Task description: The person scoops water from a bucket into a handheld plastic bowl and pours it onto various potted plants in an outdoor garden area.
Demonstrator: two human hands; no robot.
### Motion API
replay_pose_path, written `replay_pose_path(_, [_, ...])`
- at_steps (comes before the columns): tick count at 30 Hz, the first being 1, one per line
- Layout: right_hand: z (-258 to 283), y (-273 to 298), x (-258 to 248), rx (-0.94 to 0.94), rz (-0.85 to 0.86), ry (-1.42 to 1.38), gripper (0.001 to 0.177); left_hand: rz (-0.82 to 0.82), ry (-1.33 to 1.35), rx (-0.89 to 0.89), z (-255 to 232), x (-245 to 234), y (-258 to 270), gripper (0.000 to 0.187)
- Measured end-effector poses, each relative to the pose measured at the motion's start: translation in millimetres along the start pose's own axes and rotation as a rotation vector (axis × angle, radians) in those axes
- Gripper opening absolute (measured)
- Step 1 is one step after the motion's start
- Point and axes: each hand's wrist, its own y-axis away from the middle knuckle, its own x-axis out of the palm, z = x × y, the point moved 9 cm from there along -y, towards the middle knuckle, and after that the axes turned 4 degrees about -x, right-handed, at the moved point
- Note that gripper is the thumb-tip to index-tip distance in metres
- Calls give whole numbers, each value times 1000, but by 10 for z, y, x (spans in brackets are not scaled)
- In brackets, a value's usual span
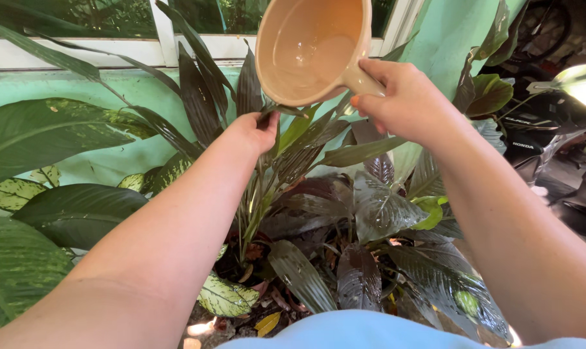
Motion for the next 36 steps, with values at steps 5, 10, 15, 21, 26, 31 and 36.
replay_pose_path(5, [-139,-61,79,25,14,-265,59,-29,97,15,46,269,347,16])
replay_pose_path(10, [-449,-63,110,123,43,-607,48,-24,30,33,9,282,405,17])
replay_pose_path(15, [-658,15,95,154,36,-637,43,-77,-121,0,182,104,800,30])
replay_pose_path(21, [-695,135,39,196,5,-521,53,-26,-143,-113,432,120,824,30])
replay_pose_path(26, [-424,223,-24,123,8,-335,62,35,-370,-144,541,270,713,23])
replay_pose_path(31, [-287,204,-77,96,9,-55,71,-70,-462,-129,617,267,765,25])
replay_pose_path(36, [-605,184,5,177,-1,-478,60,17,-648,-102,668,465,1049,34])
